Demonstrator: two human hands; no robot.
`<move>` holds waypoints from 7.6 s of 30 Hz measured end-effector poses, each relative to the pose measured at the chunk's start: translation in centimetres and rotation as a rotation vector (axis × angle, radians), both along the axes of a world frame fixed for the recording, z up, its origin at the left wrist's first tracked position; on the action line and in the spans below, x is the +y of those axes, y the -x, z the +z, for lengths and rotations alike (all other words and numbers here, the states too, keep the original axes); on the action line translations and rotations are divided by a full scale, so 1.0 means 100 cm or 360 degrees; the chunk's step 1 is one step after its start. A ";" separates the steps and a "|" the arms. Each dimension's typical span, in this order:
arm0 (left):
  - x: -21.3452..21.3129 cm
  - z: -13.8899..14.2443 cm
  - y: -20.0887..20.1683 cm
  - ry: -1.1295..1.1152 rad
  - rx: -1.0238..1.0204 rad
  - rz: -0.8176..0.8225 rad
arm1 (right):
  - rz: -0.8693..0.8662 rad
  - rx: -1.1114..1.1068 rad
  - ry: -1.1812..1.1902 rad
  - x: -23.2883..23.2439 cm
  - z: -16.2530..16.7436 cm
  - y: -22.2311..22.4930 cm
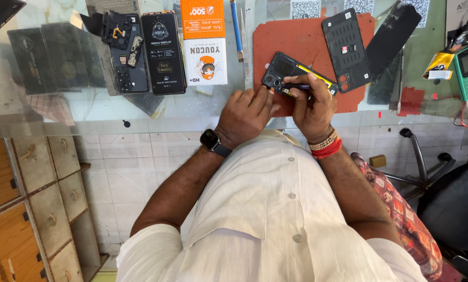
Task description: The person uses a yellow plastic pry tool to separate the back cover of a smartphone, then wipes the internal frame with a yellow cloth. They reattach the back cover, secure it with a rubber band, and test the device by turning it on and off.
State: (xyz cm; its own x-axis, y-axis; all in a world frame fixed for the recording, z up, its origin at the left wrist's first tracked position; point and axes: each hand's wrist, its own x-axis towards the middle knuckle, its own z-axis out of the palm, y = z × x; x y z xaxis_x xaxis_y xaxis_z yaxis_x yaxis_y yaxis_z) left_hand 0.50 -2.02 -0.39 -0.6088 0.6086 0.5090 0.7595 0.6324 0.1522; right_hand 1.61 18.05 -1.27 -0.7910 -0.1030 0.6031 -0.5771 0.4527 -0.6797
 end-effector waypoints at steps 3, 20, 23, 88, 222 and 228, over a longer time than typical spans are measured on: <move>0.000 -0.001 0.001 0.0004 0.0013 -0.0008 | 0.0001 0.0002 -0.0014 0.001 -0.001 0.000; -0.002 0.001 0.000 0.0041 0.0017 -0.0014 | 0.0008 0.0006 0.0006 -0.001 -0.001 0.000; -0.002 0.001 0.000 0.0040 -0.0016 -0.0027 | -0.0022 0.0029 -0.0059 -0.001 0.002 0.000; 0.076 0.052 -0.011 0.0358 -0.0517 0.0240 | -0.1614 0.0046 -0.0551 0.176 0.041 0.030; 0.069 -0.024 -0.018 0.0273 -0.0280 -0.0209 | 0.0072 0.0108 -0.0825 -0.013 0.061 0.028; 0.070 -0.024 -0.019 0.0253 -0.0261 -0.0208 | 0.0073 0.0145 -0.0789 -0.015 0.061 0.031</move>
State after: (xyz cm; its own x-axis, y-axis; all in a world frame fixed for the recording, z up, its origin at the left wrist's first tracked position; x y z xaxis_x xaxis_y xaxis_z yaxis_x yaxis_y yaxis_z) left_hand 2.35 4.94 -2.83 -0.5862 0.7518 0.3018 0.8097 0.5564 0.1866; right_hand -1.46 16.53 4.81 -0.7254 -0.4282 0.5389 -0.6510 0.6810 -0.3352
